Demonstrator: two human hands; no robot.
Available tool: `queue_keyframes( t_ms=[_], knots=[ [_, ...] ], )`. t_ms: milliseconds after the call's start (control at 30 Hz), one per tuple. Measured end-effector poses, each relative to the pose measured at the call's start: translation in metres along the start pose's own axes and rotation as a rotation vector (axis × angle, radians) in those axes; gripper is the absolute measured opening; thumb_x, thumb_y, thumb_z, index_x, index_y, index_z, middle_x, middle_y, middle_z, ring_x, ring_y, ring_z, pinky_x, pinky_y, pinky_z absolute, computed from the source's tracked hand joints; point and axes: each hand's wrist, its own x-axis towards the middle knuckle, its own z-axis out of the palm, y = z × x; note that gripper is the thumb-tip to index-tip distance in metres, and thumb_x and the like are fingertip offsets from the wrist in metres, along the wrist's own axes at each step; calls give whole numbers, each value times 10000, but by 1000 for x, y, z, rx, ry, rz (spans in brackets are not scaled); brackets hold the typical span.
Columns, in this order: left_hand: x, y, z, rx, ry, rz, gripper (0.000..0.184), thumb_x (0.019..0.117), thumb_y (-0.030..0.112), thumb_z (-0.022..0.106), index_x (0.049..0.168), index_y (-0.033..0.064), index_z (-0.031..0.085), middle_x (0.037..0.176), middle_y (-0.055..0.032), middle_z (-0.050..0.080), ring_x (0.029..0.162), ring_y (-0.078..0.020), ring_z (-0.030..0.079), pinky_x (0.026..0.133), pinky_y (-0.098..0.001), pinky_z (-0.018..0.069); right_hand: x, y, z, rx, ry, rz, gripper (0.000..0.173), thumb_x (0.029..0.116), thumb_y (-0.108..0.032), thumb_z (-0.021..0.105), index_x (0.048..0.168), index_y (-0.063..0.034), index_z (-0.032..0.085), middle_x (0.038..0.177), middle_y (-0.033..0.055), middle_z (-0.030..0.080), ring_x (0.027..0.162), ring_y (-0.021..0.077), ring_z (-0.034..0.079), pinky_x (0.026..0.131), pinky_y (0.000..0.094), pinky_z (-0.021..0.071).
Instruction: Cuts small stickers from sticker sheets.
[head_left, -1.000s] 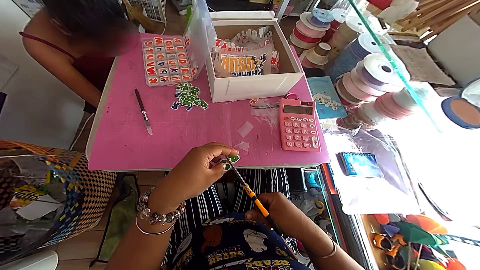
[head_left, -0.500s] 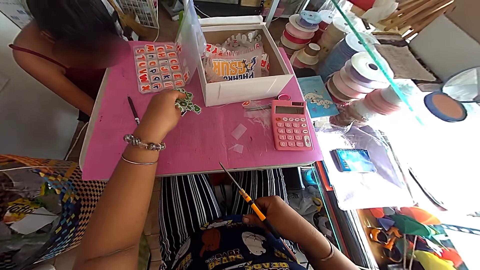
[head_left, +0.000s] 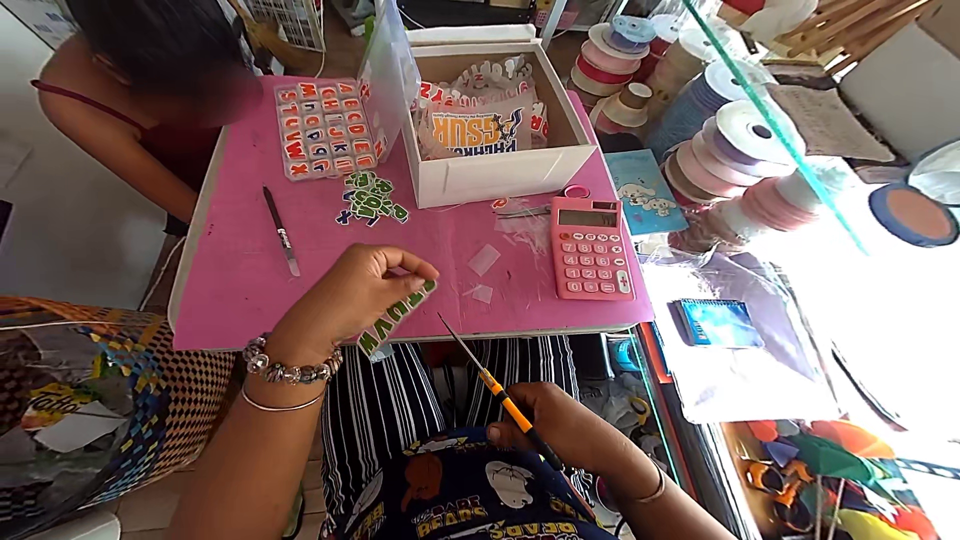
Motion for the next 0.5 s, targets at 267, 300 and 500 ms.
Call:
queue_keyframes(
  t_ms=[267,300,500],
  knots=[
    [2,-6,9,72,-318,32,244,929,6,689,1136,127,733,1104,51,688,717,9,585,639,-138,496,-1,-2,-1,101,-12,-41,462,855,-560,763,823,-121,622,617,-72,551,530,24,539,524,218,464],
    [2,-6,10,77,-334,41,243,933,6,677,1138,125,733,1120,53,685,720,14,579,639,-136,488,-1,-2,-1,108,-11,-46,459,854,-558,766,815,-124,622,611,-75,551,525,20,539,520,214,463],
    [2,-6,13,84,-381,63,228,951,26,667,1149,124,725,1170,50,671,786,22,605,694,-135,513,-1,0,0,145,1,-59,443,851,-542,779,790,-131,626,594,-77,557,505,16,538,500,200,460]
  ],
)
